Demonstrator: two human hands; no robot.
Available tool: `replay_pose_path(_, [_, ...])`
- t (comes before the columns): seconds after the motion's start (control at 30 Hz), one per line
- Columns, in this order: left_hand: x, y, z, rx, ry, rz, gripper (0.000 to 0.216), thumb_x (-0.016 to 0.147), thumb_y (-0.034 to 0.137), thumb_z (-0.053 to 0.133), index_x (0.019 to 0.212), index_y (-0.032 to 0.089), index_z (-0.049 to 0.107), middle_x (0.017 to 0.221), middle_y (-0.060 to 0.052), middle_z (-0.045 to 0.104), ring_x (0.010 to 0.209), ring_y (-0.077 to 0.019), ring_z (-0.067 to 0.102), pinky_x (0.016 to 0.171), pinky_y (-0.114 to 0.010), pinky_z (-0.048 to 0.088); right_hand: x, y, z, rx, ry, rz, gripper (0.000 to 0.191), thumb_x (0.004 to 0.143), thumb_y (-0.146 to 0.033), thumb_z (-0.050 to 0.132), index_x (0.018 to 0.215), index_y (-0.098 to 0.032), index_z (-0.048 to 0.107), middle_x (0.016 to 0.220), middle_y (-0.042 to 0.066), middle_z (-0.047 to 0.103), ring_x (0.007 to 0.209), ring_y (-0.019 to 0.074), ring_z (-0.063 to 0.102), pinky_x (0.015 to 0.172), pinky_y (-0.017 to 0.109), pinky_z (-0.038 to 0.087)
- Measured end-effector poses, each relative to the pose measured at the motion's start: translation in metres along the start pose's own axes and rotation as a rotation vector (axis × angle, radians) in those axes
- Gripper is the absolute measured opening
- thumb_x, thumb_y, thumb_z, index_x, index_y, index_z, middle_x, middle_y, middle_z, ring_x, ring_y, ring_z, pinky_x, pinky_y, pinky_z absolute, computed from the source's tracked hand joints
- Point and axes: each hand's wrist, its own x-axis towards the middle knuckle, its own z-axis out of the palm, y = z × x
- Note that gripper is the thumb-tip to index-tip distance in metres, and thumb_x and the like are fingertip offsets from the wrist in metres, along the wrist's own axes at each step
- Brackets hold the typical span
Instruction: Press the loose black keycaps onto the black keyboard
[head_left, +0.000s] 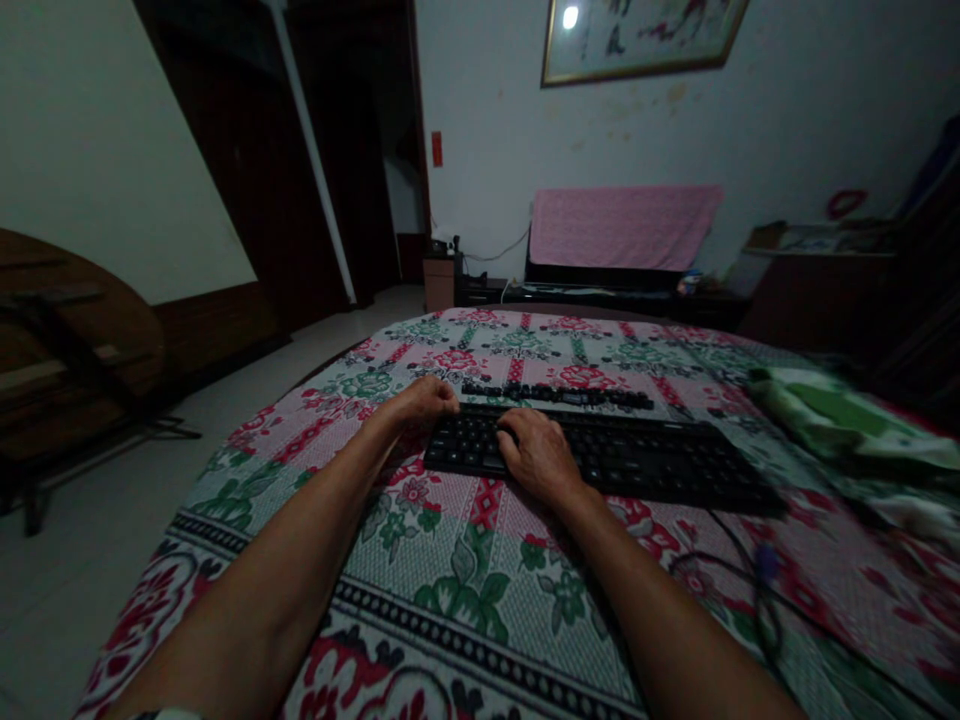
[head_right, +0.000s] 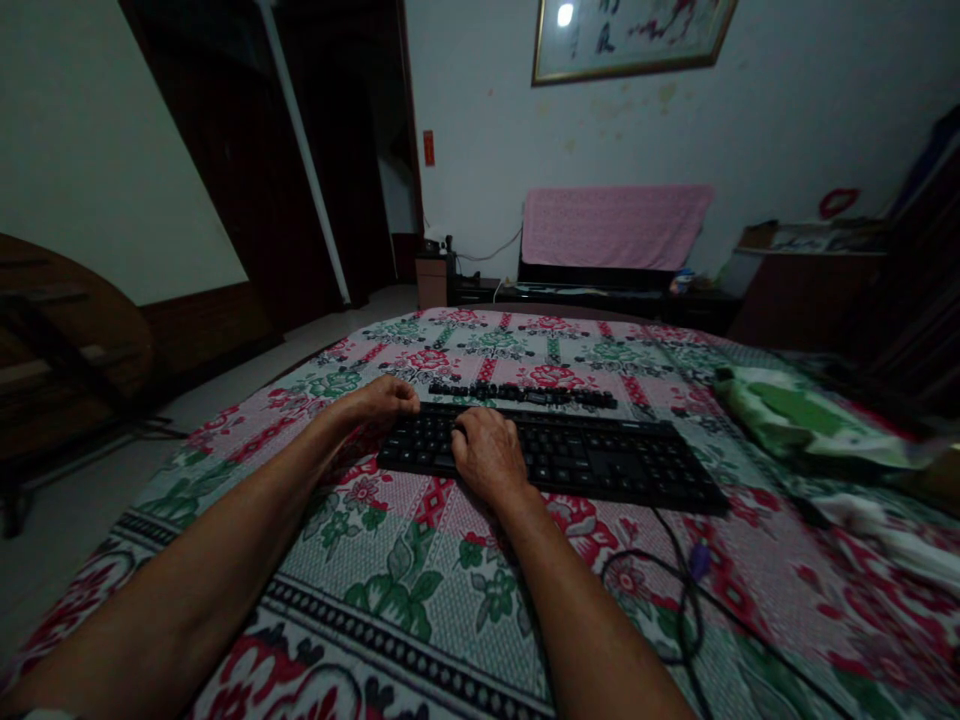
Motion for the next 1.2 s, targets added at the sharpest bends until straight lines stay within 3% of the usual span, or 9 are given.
replay_pose_path(0.23, [0.001,0.003,0.0,0.146,0.02,0.001,0.014,0.06,0.024,0.056,0.066,0.013,0.062,0.052,0.004,0.053,0.05,-0.0086,0.047,0.048,-0.018,0.036,0.0,-0.001,-0.002,-0.009,-0.005,0.004,0.02,0.084,-0.026,0.042,0.094,-0.02,0.058,0.102,0.006,0.058,0.099,0.0185,0.047,0.084,0.031,0.033])
replay_pose_path(0.47, [0.001,0.003,0.0,0.066,0.03,-0.029,0.013,0.06,0.022,0.057,0.066,0.012,0.064,0.051,0.003,0.054,0.047,-0.0088,0.046,0.048,-0.02,0.037,0.0,0.0,0.0,-0.001,0.018,-0.007,0.019,0.084,-0.026,0.042,0.093,-0.02,0.058,0.101,0.006,0.058,0.097,0.0186,0.048,0.084,0.031,0.033])
replay_pose_path(0.63, [0.02,-0.001,-0.003,0.221,0.33,-0.012,0.019,0.063,0.026,0.059,0.074,0.013,0.068,0.064,-0.001,0.063,0.062,-0.0127,0.055,0.058,-0.021,0.04,-0.001,0.001,0.001,-0.005,0.024,-0.007,0.02,0.084,-0.026,0.042,0.094,-0.02,0.058,0.101,0.006,0.058,0.098,0.0191,0.048,0.084,0.031,0.033])
replay_pose_path(0.7, [0.03,-0.002,-0.003,0.26,0.392,-0.01,0.024,0.063,0.028,0.06,0.081,0.014,0.07,0.07,-0.001,0.065,0.067,-0.0137,0.057,0.061,-0.021,0.041,-0.002,0.002,0.002,-0.013,0.036,-0.014,0.019,0.084,-0.027,0.042,0.094,-0.02,0.057,0.102,0.005,0.058,0.098,0.0189,0.048,0.083,0.031,0.033])
replay_pose_path(0.9, [0.048,-0.005,0.001,0.204,0.255,-0.12,0.045,0.059,0.023,0.065,0.104,0.017,0.065,0.07,0.001,0.066,0.067,-0.0131,0.057,0.062,-0.02,0.043,-0.002,0.003,0.004,-0.02,0.032,-0.016,0.02,0.084,-0.027,0.042,0.096,-0.021,0.057,0.104,0.006,0.058,0.099,0.0185,0.047,0.084,0.031,0.033])
replay_pose_path(1.2, [0.056,0.001,0.005,0.307,0.203,-0.158,0.037,0.059,0.022,0.063,0.095,0.019,0.069,0.064,0.001,0.065,0.064,-0.0139,0.057,0.057,-0.02,0.041,-0.001,0.002,0.002,-0.014,0.006,0.008,0.02,0.085,-0.028,0.041,0.095,-0.02,0.057,0.102,0.006,0.058,0.098,0.0189,0.047,0.083,0.031,0.032])
